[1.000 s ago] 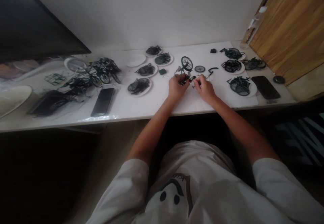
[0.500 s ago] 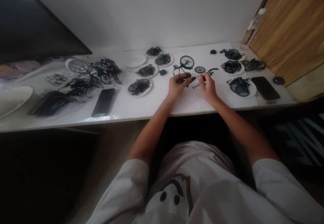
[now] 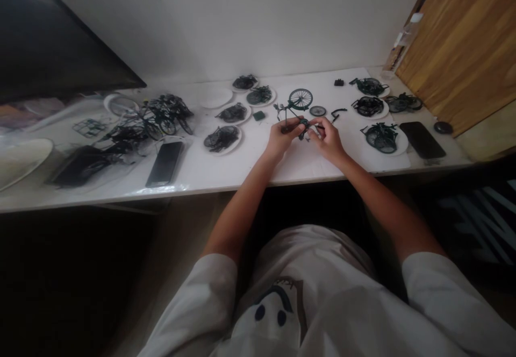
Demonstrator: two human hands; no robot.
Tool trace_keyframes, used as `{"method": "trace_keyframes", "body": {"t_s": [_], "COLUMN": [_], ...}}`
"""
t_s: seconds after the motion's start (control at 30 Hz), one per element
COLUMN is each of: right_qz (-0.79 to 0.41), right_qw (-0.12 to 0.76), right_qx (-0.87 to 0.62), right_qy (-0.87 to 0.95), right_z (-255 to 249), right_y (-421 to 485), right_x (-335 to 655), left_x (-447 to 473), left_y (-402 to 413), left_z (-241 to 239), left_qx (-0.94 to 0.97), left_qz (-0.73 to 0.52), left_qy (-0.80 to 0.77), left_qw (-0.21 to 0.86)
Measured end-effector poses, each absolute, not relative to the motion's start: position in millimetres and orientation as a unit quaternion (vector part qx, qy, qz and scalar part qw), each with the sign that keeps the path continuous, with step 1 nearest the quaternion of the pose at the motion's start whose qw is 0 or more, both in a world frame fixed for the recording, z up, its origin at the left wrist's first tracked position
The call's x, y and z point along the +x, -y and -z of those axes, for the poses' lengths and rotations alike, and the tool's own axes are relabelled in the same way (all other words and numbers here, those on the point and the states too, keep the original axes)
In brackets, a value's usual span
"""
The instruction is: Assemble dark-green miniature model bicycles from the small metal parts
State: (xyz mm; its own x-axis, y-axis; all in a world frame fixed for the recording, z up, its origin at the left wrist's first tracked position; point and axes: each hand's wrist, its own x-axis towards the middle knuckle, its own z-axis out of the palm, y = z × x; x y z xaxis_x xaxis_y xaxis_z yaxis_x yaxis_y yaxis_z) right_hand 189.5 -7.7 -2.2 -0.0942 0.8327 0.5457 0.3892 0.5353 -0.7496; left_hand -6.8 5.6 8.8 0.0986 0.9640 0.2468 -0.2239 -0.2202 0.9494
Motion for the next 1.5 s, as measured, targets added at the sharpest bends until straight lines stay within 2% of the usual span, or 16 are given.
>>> {"method": "trace_keyframes", "body": {"t_s": [0.97, 1.27, 1.5], "right_qz": [-0.192, -0.122, -0.076], "right_qw": [0.530, 0.551, 0.527], "right_qx": [-0.455, -0.436, -0.436], "right_qy": [0.690, 0.701, 0.726], "right_z": [4, 3, 0], "right_y": [8, 9, 15], "right_x": [190, 186, 185], "left_x": [-6, -5, -4], "left_y": [-6, -15, -6], "left_z": [-7, -1, -7], "left_qx": [0.517, 0.540, 0.573], "left_qz": [-0.555, -0.593, -0.581], "left_qy": [-0.360, -0.428, -0.467], "left_qw": [0.544, 0.417, 0.340]}}
